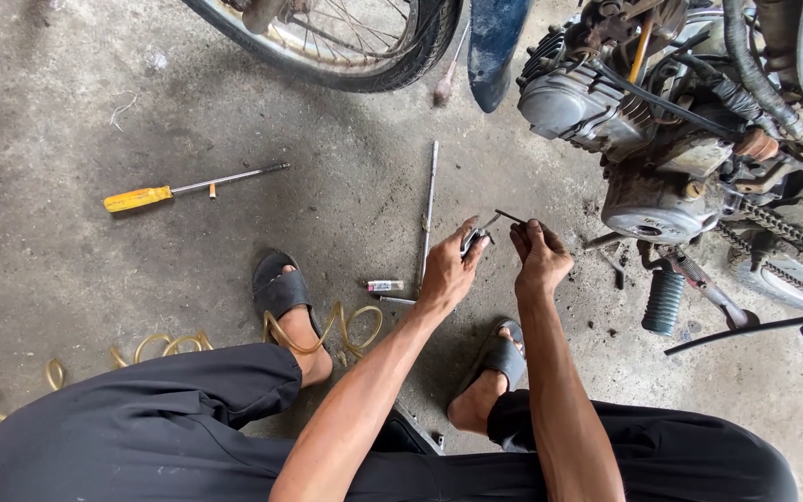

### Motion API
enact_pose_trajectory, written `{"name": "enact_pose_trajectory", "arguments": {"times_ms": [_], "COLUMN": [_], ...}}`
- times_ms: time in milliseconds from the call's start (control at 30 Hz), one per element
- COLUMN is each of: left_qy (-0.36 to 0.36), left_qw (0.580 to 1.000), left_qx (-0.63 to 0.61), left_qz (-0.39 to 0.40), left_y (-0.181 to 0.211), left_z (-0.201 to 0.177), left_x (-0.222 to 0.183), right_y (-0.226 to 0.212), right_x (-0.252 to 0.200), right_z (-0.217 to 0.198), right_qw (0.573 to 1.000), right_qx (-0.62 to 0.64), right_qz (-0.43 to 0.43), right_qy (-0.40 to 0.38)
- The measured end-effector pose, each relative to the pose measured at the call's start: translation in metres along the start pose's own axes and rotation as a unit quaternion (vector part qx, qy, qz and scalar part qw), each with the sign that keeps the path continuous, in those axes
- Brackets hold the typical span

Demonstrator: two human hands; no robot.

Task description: The person is using tools to remove bolts from the engine area and then works on electrical components and wiring on a motorcycle.

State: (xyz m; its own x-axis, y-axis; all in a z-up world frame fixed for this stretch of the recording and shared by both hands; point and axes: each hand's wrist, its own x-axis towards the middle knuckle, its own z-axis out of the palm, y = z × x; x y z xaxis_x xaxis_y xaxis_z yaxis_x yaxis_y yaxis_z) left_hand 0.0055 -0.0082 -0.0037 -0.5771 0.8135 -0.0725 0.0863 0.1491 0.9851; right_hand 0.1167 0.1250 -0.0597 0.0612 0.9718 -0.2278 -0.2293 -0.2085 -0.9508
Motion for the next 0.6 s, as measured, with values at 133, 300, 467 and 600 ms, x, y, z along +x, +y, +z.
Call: {"name": "enact_pose_trajectory", "arguments": {"times_ms": [133,300,467,600], "left_qy": [-0.005,-0.013,-0.034,-0.050], "left_qw": [1.000,1.000,0.999,0.998], "left_qx": [-0.022,-0.021,-0.006,-0.029], "left_qz": [-0.001,-0.003,0.009,0.018], "left_y": [-0.012,-0.013,-0.009,-0.012], "left_z": [0.006,0.012,0.020,0.019], "left_x": [0.000,-0.003,-0.004,-0.003], "right_y": [0.006,0.010,0.014,0.022], "right_x": [0.009,0.012,0.014,0.019], "right_z": [-0.009,-0.015,-0.019,-0.027], "right_qw": [0.997,0.995,0.996,0.997], "right_qx": [0.040,0.052,0.051,0.038], "right_qz": [0.047,0.066,0.061,0.061], "right_qy": [0.038,0.054,0.048,0.041]}}
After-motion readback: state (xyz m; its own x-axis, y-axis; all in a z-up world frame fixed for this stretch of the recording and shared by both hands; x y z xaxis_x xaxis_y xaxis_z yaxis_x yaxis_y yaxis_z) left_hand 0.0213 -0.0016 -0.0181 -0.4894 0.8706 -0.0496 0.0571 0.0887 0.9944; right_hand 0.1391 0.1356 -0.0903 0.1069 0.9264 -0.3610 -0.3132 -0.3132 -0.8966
